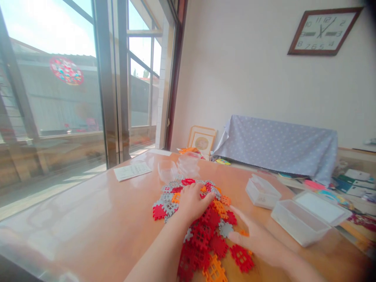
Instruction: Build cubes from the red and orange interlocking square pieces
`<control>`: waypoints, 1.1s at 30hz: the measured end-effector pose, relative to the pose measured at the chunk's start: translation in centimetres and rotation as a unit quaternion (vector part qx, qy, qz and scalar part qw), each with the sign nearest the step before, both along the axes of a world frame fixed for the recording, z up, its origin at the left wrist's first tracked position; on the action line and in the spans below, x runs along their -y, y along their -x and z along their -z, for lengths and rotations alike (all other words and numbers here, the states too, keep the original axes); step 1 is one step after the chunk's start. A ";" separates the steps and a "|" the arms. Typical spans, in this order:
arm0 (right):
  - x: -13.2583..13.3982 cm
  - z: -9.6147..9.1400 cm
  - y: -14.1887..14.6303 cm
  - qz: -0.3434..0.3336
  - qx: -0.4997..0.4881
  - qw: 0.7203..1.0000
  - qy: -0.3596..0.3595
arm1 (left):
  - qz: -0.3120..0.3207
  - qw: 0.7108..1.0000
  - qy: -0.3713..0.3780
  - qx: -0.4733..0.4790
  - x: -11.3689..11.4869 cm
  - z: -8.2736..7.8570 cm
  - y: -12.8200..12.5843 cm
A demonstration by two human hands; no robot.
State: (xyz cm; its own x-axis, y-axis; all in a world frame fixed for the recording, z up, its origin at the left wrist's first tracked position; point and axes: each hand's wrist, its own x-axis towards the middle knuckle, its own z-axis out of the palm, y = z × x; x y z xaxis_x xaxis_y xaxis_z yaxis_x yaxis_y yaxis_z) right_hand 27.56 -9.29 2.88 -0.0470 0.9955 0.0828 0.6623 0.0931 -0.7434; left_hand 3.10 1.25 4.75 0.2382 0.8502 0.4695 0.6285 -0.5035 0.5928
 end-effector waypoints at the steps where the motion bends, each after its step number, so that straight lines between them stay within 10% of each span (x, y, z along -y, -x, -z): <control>1: 1.0 0.9 -0.5 -0.018 0.043 0.999 0.016 | 0.018 1.000 -0.005 -0.021 0.4 -0.1 0.0; 7: 3.9 3.9 -1.4 -0.020 0.174 0.984 0.020 | 0.104 0.985 0.010 -0.141 1.1 0.7 -0.2; 15: 4.3 1.3 0.3 0.008 0.222 0.971 -0.090 | 0.081 0.977 0.002 -0.198 0.3 0.7 -0.6; 24: 3.6 2.0 0.1 0.052 0.235 0.947 -0.214 | 0.072 0.989 -0.032 -0.122 -1.6 2.1 -0.9; 33: 1.8 3.6 -0.6 0.096 0.128 0.973 -0.169 | 0.047 0.999 0.002 0.018 -2.9 2.4 -0.5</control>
